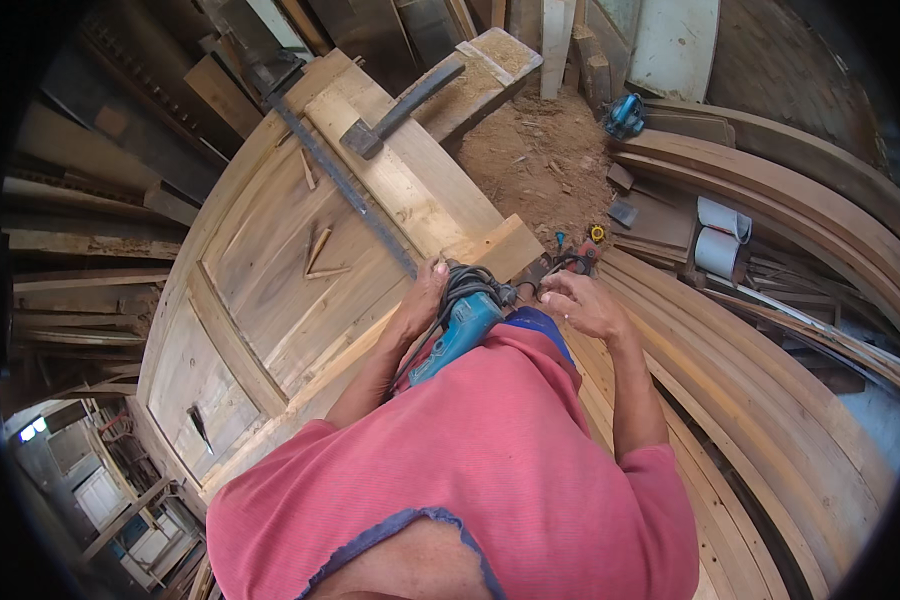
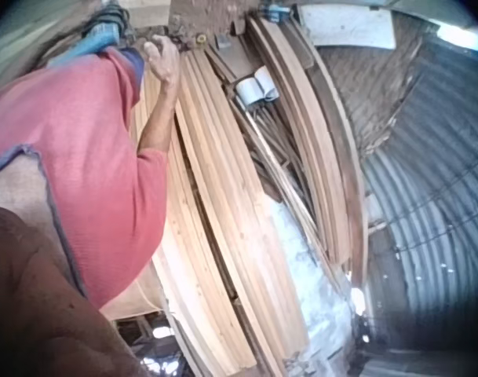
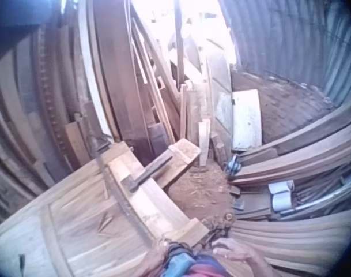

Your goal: The person uses a power drill to make holes in a wooden door frame, then adjusts the power cord by hand, and finally hammers a wooden piece into one of the holes using a mallet.

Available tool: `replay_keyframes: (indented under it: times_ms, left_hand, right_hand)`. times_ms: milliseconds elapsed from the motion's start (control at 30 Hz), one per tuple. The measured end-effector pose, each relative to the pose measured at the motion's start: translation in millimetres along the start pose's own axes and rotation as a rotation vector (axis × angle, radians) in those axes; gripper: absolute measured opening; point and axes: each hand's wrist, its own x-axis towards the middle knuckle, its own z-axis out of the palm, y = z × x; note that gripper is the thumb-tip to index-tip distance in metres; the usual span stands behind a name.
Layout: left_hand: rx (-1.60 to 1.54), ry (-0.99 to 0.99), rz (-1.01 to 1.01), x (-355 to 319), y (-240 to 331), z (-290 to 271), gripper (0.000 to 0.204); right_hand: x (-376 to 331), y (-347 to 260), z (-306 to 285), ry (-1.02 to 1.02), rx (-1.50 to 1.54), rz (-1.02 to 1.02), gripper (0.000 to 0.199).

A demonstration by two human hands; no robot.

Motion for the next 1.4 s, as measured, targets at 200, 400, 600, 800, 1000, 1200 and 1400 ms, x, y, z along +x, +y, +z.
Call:
replay_keyframes:
  times_ms: [200,400,600,800,1000,1200,1400]
  left_hand:
    - [-0.769,-0.379,-0.255,-1.5,17.2,10.2,0.06]
    - [-1.215,-0.363,-0.108,9.4,60.9,-3.2,0.058]
    - [-1.211,-0.218,0.384,49.6,145.3,25.0,0.07]
    - [-1.277,-0.38,0.462,107.5,165.7,53.7,0.077]
    - [-0.048,-0.04,0.223,178.0,85.0,56.7,0.085]
    - [0.765,0.257,0.056,185.6,-20.7,68.3,0.093]
    - [0.874,0.259,0.046,186.3,-18.2,80.9,0.102]
  right_hand:
    - [-7.5,24.6,60.4,-0.24,0.385,0.059,0.05]
    - [0.3,-17.6,59.5,-0.106,0.778,-0.073,0.061]
    - [-0.2,-30.8,70.0,-0.146,1.058,-0.218,0.052]
    - [30.5,-34.7,27.9,-0.012,1.002,-0.236,0.034]
    - [76.4,44.2,-63.8,0.306,0.699,0.003,0.024]
    - [190.0,140.2,-117.4,0.236,-0.344,0.492,0.038]
    - [298.6,292.7,-130.1,0.004,-0.712,0.523,0.034]
